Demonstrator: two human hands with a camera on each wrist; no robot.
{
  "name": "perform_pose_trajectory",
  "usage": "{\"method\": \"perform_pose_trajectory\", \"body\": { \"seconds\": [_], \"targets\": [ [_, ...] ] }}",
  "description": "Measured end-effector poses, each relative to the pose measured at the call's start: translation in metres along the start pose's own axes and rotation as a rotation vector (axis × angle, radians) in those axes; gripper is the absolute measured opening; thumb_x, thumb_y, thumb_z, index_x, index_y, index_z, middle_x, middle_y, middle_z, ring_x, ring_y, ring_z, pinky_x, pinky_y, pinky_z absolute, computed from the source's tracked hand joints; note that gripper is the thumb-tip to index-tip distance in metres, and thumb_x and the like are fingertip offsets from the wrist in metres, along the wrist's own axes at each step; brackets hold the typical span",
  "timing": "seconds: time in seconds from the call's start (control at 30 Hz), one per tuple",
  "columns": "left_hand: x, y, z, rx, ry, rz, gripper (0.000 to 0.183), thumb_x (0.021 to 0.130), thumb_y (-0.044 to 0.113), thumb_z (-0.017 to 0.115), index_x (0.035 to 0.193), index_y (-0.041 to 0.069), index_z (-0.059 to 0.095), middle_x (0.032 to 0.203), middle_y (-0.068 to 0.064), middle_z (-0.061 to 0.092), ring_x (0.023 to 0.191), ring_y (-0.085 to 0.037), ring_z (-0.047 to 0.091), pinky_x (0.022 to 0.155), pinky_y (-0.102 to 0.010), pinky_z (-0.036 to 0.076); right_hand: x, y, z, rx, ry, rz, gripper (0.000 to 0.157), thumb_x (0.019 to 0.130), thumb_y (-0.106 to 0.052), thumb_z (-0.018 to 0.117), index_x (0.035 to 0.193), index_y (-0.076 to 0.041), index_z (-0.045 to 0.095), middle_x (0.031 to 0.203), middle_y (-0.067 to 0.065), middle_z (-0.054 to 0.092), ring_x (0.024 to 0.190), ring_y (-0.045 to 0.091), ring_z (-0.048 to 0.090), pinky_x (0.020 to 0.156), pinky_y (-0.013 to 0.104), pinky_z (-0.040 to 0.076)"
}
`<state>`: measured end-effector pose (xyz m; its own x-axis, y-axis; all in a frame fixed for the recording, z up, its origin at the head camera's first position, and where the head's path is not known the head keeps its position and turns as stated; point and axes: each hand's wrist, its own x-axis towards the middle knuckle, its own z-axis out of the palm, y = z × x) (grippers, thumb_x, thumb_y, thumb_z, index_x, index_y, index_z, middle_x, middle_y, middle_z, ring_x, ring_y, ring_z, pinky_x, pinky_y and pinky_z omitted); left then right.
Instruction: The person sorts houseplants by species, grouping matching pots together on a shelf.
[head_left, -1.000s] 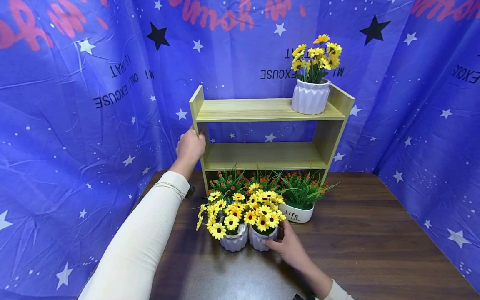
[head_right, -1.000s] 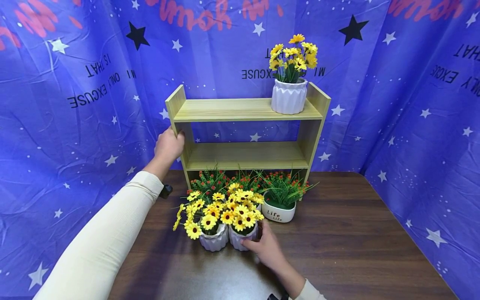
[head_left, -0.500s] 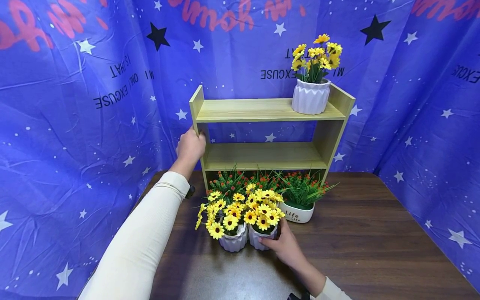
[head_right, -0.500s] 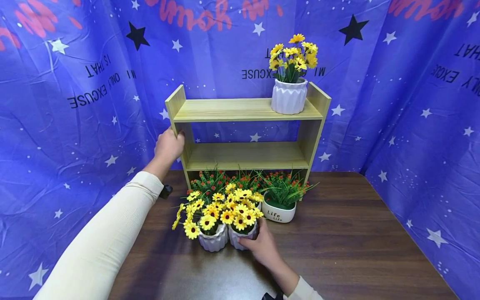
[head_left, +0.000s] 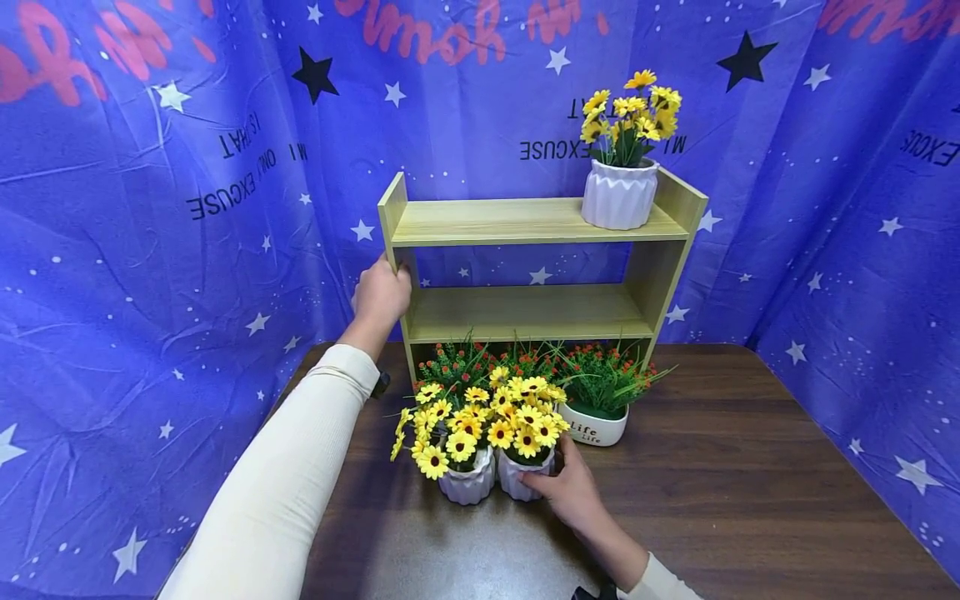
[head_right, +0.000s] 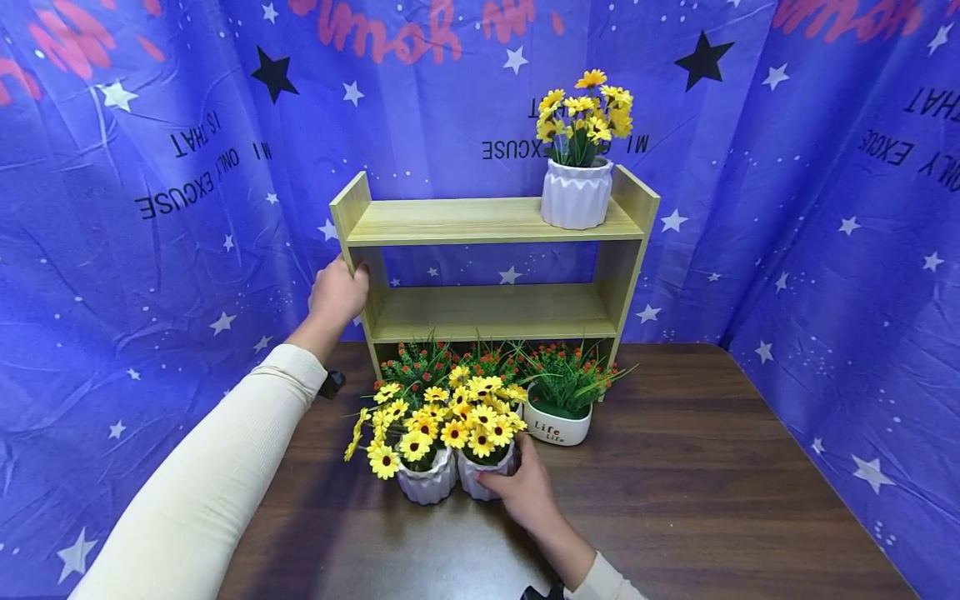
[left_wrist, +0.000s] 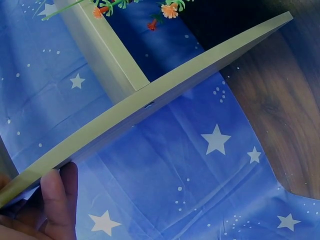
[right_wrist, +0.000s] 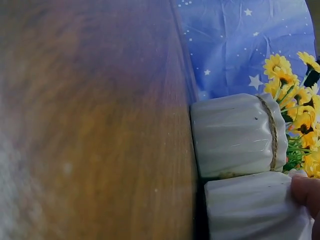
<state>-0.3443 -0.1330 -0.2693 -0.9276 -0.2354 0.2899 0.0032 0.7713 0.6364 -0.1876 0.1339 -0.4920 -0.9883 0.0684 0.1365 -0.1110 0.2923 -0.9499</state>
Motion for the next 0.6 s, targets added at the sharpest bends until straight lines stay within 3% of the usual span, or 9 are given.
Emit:
{"method": "perform_pose_trajectory", "body": {
  "seconds": [0.27,0.6],
  "targets": [
    [0.0,0.0,0.001,-0.002,-0.001,0.0,0.042,0.103,0.036,0.043,0.139,0.017,0.054,0.126,-0.02,0.063,0.109,-0.045,0.061,0.088,-0.059,0.045,-0.002,-0.005,-0.004,0.03,0.056,-0.013,0.083,0.069,-0.012,0.09,0.138,0.004,0.047,0.129,0.023,0.059,0.119,0.037,0.056,0.102,0.052,0.042],
    [-0.001,0.0,-0.001,0.005,-0.017,0.0,0.043,0.104,0.035,0.041,0.141,0.015,0.052,0.127,-0.021,0.063,0.11,-0.045,0.06,0.089,-0.059,0.046,-0.006,-0.022,-0.011,0.08,0.131,-0.031,0.083,0.069,-0.009,0.09,0.14,-0.001,0.048,0.13,0.023,0.058,0.114,0.034,0.06,0.084,0.026,0.052]
  ]
}}
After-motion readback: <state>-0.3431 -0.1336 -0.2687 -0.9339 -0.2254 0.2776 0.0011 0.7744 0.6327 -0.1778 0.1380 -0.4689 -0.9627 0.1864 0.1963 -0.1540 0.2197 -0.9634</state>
